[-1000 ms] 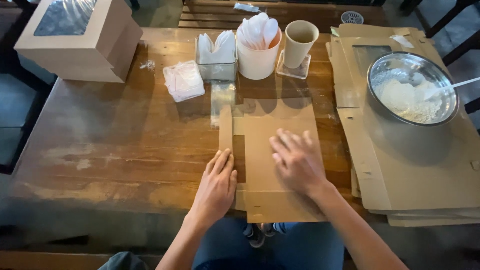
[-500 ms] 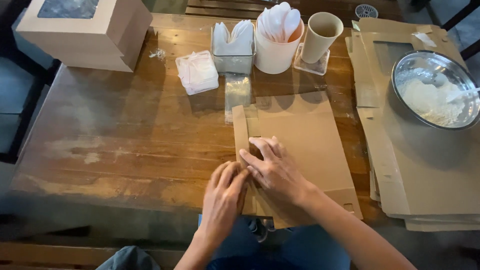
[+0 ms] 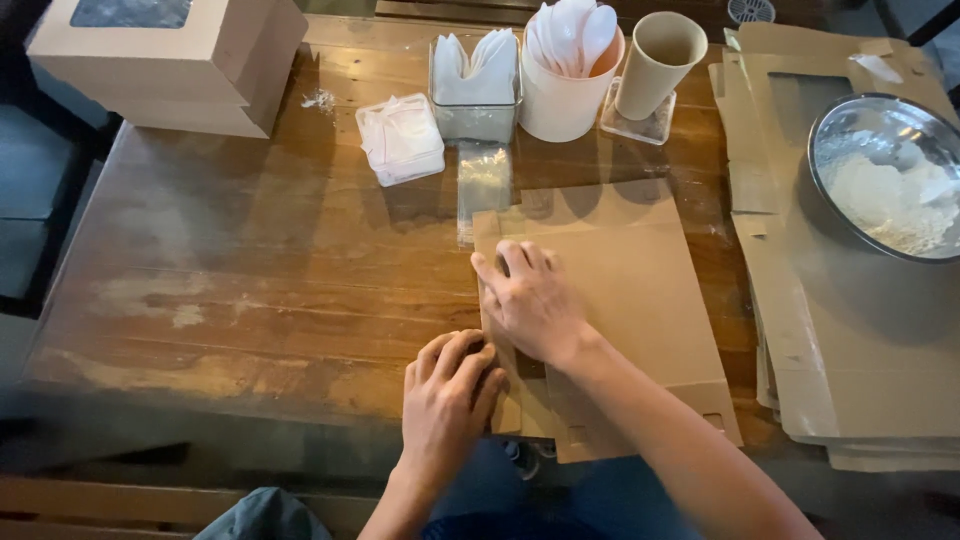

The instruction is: Assembling a cardboard pastry box by folding along pre-scored lines and tucking in flaps.

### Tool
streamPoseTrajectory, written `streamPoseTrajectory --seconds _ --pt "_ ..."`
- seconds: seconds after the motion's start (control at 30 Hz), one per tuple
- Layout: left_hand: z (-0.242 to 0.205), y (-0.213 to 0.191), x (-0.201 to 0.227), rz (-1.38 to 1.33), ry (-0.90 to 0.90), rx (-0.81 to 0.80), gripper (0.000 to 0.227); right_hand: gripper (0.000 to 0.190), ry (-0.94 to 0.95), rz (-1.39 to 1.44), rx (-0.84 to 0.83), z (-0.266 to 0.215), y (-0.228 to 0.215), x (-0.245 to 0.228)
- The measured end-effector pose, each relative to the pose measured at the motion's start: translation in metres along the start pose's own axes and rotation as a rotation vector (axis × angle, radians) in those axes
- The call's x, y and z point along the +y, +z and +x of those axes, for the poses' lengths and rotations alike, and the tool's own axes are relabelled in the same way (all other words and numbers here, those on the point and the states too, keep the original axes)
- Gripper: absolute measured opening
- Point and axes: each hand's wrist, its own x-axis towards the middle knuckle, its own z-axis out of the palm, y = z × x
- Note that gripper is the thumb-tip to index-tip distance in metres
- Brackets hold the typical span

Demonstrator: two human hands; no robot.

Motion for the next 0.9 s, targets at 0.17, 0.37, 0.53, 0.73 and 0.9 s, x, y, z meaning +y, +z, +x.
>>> streamPoseTrajectory --seconds 0.17,0.37,0.53,0.73,0.9 --pt "-0.004 0.001 0.003 0.103 0.029 0.002 0.020 0.041 0.079 -0.036 0.094 0.016 0.028 0.007" --pt "-0.006 0.001 -0.002 0.047 -0.019 -0.087 0.025 0.044 0.107 0.032 0.038 0.014 0.028 0.009" --pt "0.016 0.000 -0.031 -0.217 -0.005 -0.188 0.029 0.045 0.073 0.116 -0.038 -0.001 0.008 0.003" --pt "0.112 0.021 -0.081 -0.103 -0.368 -0.377 0.034 0.039 0.158 0.080 -0.020 -0.002 0.019 -0.001" --pt "0.155 0.037 -0.085 0.094 -0.474 -0.519 0.044 0.031 0.125 0.061 0.095 -0.004 0.017 -0.003"
